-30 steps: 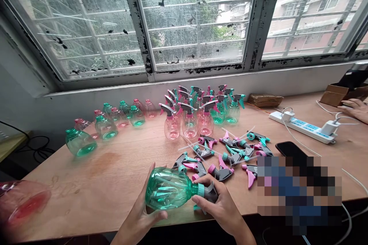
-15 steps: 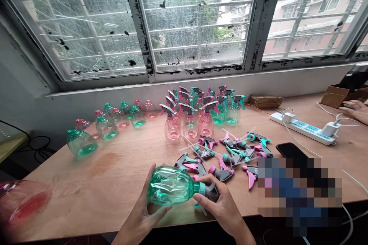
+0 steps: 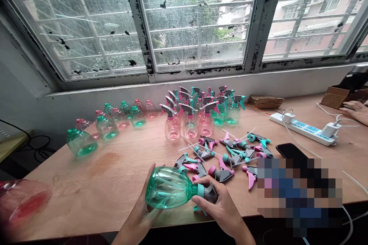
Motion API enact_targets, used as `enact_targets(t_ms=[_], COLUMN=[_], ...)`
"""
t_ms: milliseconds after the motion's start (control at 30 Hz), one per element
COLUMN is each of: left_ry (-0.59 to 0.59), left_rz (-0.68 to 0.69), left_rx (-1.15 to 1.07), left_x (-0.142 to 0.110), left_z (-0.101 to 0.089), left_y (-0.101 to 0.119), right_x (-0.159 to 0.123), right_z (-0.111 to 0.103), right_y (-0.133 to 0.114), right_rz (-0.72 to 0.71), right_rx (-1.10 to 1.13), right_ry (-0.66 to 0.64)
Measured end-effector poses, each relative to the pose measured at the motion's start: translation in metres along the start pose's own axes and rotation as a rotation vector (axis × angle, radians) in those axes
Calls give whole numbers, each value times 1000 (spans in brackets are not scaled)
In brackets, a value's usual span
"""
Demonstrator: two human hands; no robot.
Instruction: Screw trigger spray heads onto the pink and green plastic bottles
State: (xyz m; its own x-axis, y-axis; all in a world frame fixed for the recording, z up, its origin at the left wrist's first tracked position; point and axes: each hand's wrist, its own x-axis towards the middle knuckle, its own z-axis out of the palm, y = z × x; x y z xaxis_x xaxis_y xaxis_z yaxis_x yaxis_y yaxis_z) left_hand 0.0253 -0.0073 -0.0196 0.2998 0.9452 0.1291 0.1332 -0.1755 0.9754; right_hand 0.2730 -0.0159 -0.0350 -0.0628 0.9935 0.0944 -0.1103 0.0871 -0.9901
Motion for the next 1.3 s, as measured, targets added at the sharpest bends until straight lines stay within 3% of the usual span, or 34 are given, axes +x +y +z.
enact_targets(t_ms=[500, 1033, 1300], left_ry=[-94, 27, 13], left_rz=[35, -71, -48], left_rx=[20, -31, 8], left_x=[-1, 2, 6], left_z=[-5, 2, 0], left_y=[-1, 12, 7], right_x=[0, 1, 3], right_z=[1, -1, -2], right_y=[3, 4, 4], right_rz=[23, 25, 10], right_rx=[106, 65, 35], right_ry=[5, -16, -6])
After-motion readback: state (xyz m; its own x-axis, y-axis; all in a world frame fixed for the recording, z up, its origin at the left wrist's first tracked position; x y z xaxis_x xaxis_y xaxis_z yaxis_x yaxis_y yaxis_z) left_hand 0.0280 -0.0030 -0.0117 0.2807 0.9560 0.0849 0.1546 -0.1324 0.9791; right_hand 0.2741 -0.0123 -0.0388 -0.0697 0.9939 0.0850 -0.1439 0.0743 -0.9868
